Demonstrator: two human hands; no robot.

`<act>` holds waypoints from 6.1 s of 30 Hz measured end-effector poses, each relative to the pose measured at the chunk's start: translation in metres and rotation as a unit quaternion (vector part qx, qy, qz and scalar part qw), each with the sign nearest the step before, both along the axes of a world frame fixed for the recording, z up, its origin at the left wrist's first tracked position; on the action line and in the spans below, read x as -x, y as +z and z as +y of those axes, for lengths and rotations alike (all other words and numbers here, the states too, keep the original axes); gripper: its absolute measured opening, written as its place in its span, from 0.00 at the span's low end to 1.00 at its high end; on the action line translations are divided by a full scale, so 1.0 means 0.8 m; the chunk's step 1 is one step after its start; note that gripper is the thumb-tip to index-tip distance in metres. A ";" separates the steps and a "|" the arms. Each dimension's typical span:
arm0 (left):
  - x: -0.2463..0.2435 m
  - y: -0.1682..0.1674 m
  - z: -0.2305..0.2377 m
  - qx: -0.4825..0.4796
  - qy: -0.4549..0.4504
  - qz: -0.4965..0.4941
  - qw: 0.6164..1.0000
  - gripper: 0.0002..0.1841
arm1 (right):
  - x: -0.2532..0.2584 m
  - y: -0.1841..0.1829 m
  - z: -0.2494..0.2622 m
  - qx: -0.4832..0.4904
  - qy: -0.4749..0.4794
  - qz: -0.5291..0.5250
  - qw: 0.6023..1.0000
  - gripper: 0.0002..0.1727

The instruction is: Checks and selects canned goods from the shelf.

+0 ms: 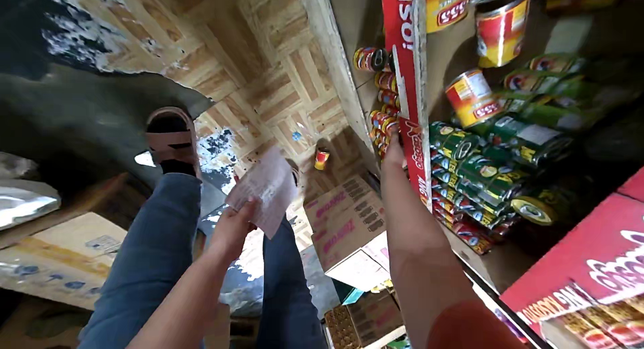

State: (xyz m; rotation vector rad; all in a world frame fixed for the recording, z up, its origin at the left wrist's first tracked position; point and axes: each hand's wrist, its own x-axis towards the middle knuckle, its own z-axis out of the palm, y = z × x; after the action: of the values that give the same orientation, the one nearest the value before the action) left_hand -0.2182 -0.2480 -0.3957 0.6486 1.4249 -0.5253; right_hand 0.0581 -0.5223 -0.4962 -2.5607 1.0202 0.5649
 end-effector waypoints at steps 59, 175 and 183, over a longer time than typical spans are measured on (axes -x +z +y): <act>0.017 -0.010 0.052 0.140 0.094 -0.134 0.976 0.27 | 0.141 0.150 0.067 -0.432 0.093 -0.169 0.881 0.15; -0.011 -0.023 0.082 -0.140 0.112 -0.108 0.978 0.27 | 0.015 -0.101 -0.050 0.049 -0.024 0.027 0.998 0.59; -0.007 -0.027 0.078 -0.203 0.051 -0.096 0.973 0.18 | -0.025 -0.086 -0.061 -0.143 -0.086 0.056 0.984 0.41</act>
State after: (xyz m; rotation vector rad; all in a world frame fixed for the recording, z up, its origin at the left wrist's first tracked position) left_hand -0.2124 -0.1857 -0.4172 0.9200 1.3830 -0.0832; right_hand 0.0779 -0.5707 -0.5648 -2.1881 1.0968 0.7548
